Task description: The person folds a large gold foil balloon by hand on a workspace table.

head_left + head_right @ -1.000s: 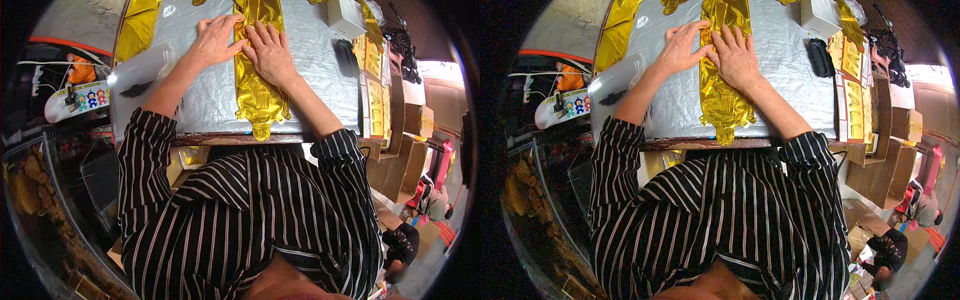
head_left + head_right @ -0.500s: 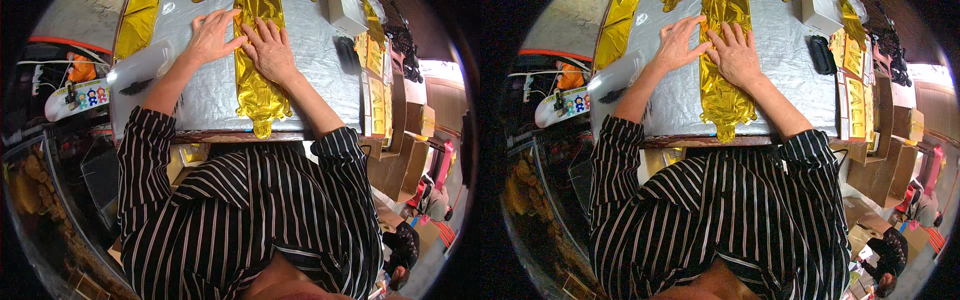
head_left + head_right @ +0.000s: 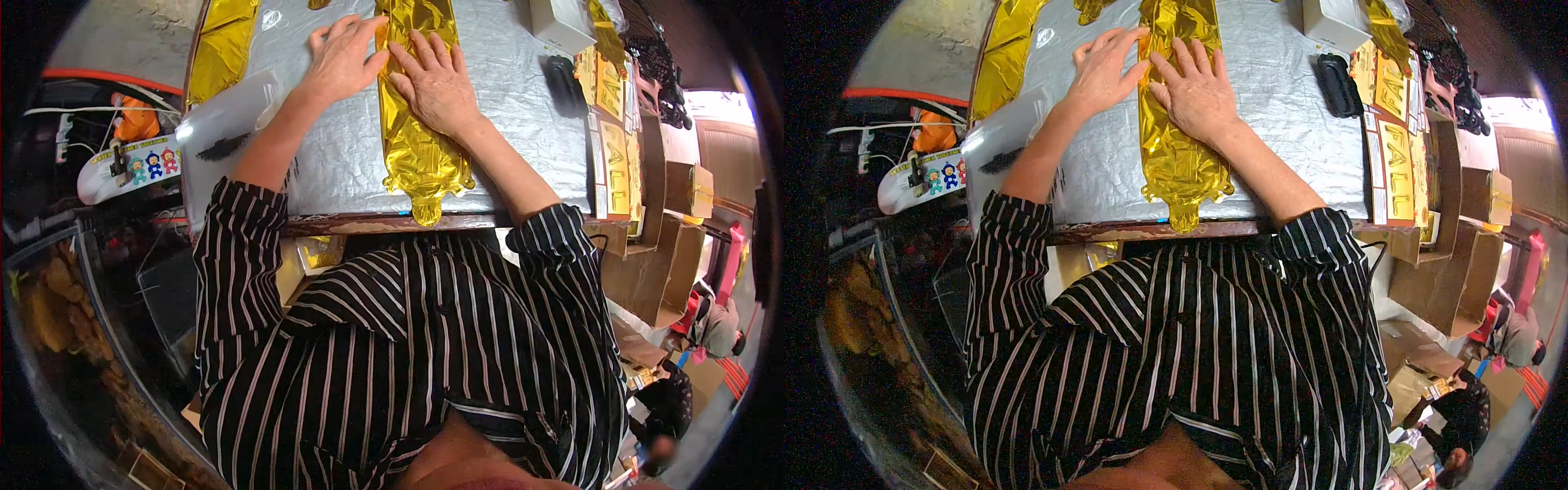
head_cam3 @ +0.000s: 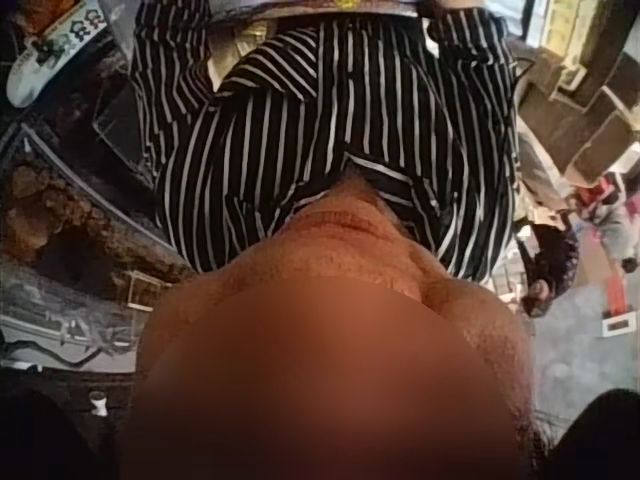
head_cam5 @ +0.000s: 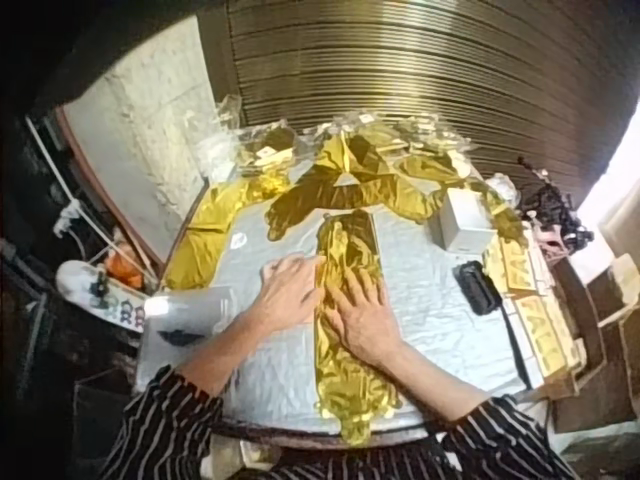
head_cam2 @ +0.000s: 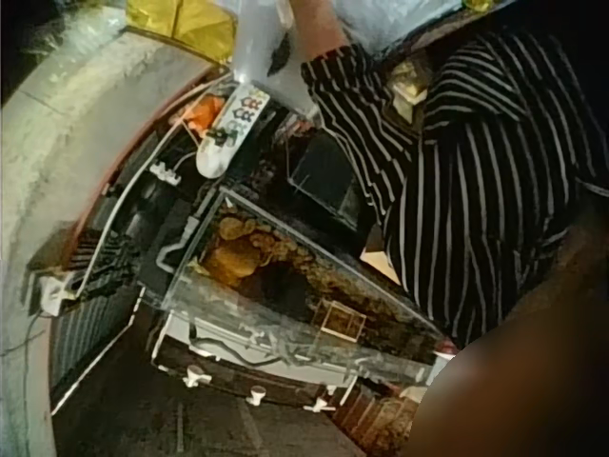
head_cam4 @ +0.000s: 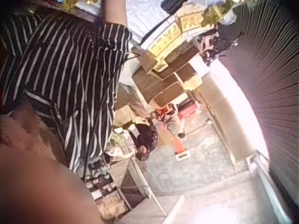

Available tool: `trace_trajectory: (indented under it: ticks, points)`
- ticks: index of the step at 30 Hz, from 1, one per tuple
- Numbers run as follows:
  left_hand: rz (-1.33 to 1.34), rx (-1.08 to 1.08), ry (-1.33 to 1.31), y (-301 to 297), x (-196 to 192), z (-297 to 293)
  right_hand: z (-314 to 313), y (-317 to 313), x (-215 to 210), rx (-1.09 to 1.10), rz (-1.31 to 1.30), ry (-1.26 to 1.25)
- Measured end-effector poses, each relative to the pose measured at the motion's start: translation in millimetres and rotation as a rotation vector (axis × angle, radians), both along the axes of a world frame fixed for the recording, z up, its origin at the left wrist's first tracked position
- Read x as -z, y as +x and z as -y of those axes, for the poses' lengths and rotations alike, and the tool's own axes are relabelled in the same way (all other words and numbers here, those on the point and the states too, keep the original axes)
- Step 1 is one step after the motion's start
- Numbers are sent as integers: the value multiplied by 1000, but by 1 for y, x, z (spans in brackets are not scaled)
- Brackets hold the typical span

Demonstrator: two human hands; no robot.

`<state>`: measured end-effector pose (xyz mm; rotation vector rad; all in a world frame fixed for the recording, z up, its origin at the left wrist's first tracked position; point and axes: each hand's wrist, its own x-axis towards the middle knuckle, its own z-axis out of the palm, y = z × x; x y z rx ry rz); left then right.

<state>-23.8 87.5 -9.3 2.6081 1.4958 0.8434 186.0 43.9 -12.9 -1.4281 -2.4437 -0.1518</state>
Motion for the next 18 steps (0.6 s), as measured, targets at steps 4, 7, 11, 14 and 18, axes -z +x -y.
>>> trace_trajectory:
  ticks: [4,7,11,14,18]
  points:
    - [-73,-68,13,16,-11,-4,-1,0,2,-4,-14,-2]
    - [231,-5,119,30,-12,-16,-1,-3,1,-9,-4,7]
    - [445,130,-164,56,-18,-24,-2,1,2,1,59,-52]
    - [526,61,-144,59,-8,-26,-2,-2,3,-18,8,-41]
    - [606,-2,-212,65,-2,-25,-2,0,4,-12,-30,-50]
